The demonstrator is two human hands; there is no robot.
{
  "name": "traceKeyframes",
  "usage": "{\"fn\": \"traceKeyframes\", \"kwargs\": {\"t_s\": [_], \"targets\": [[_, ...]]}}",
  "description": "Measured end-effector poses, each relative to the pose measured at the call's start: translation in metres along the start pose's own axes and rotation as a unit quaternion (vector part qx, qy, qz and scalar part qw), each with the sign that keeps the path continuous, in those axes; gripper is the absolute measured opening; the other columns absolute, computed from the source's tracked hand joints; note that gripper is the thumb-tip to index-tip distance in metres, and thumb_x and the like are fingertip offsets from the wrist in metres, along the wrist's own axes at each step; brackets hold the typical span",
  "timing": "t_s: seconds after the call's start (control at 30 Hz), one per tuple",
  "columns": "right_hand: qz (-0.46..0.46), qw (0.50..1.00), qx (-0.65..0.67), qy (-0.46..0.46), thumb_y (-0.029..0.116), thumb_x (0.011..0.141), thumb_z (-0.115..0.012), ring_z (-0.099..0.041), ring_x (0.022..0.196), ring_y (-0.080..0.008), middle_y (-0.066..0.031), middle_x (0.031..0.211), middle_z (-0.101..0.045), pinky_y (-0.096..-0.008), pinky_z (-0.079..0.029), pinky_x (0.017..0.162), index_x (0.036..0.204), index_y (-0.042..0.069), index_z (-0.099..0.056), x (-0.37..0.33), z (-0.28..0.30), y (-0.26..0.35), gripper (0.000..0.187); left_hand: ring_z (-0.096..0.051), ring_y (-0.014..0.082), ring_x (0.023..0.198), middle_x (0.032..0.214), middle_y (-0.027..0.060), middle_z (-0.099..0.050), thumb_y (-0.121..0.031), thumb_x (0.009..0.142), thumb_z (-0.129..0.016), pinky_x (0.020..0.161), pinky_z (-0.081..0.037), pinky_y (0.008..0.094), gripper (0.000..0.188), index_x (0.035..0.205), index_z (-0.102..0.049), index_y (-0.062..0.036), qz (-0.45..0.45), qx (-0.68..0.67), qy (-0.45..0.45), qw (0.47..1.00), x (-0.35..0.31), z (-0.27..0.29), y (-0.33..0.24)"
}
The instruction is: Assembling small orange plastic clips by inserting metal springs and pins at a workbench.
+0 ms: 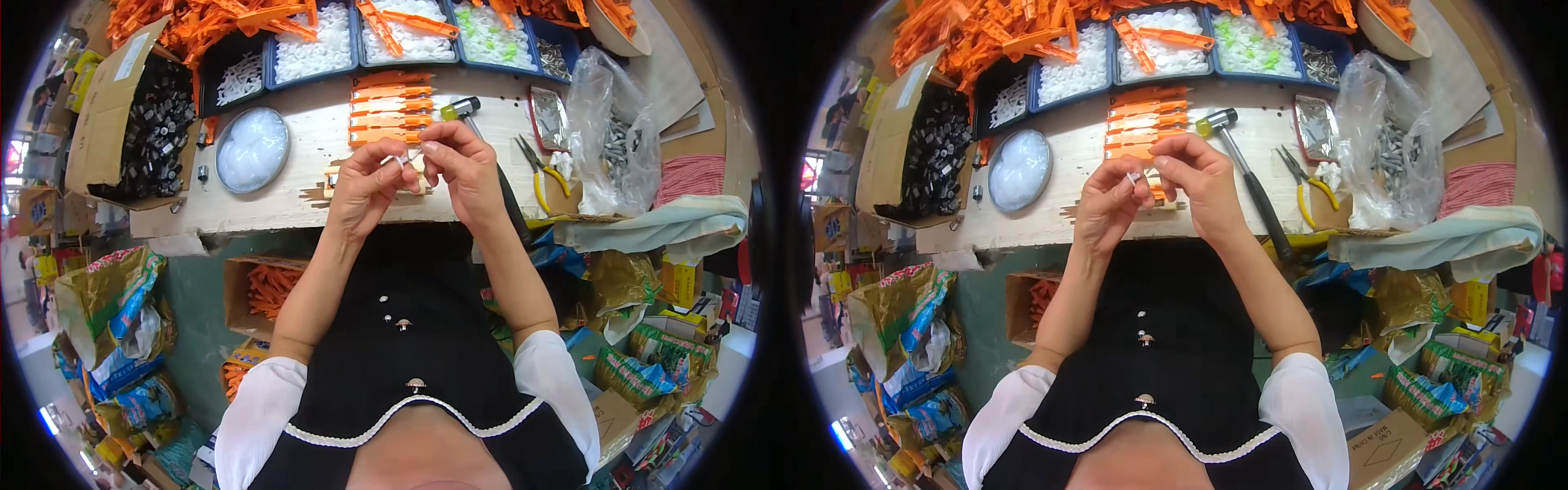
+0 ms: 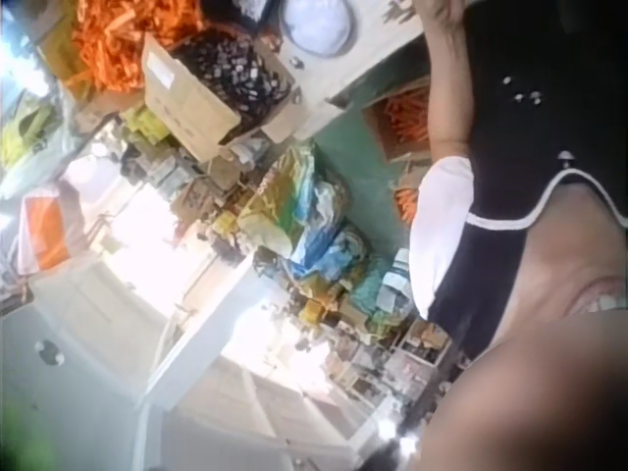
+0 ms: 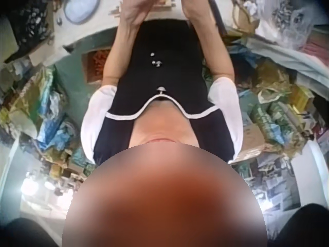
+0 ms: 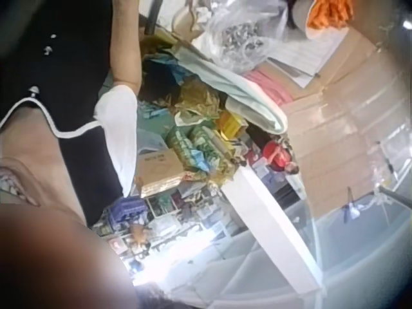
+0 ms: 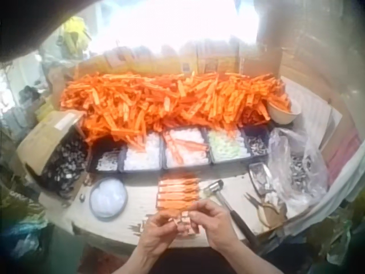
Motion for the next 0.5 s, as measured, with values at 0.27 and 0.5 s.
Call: {"fn": "traceKeyframes", "kwargs": {"t_s": [0.27,0.5], "targets": [[-0.061,0.998,0.033,0.011,0.005,0.081,-0.058,-0.050,0.058,-0.0071,-0.0006,0.070,-0.054,-0.0206,-0.041,0.049,0.092,0.001,-0.057,0.001,-0.026,-0.014,0.012,-0.060,0.0189,0.076,0.095,0.0089,-0.057,0.002,0.079,-0.058,0.068,-0.053,0.0343,0.015,0.094,-0.059,-0.0011,-0.049,0.003,0.004,0.999,-0.012,0.012,-0.011],[-0.065,0.998,0.015,0.014,0.004,0.081,-0.057,-0.050,0.056,-0.0066,-0.0004,0.070,-0.054,-0.0199,-0.042,0.050,0.091,0.001,-0.057,0.009,-0.029,-0.019,0.011,-0.060,0.0192,0.076,0.098,0.0081,-0.054,0.003,0.079,-0.058,0.067,-0.053,0.0334,0.014,0.091,-0.061,-0.0026,-0.069,0.004,0.009,0.998,-0.012,0.017,-0.016]]}}
Point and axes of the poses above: each hand's wrist, its own x-axis towards the middle knuckle, its own z-axis out of the back of the hand, y = z × x, the point moved 6 cm from there along x, towards the middle knuckle
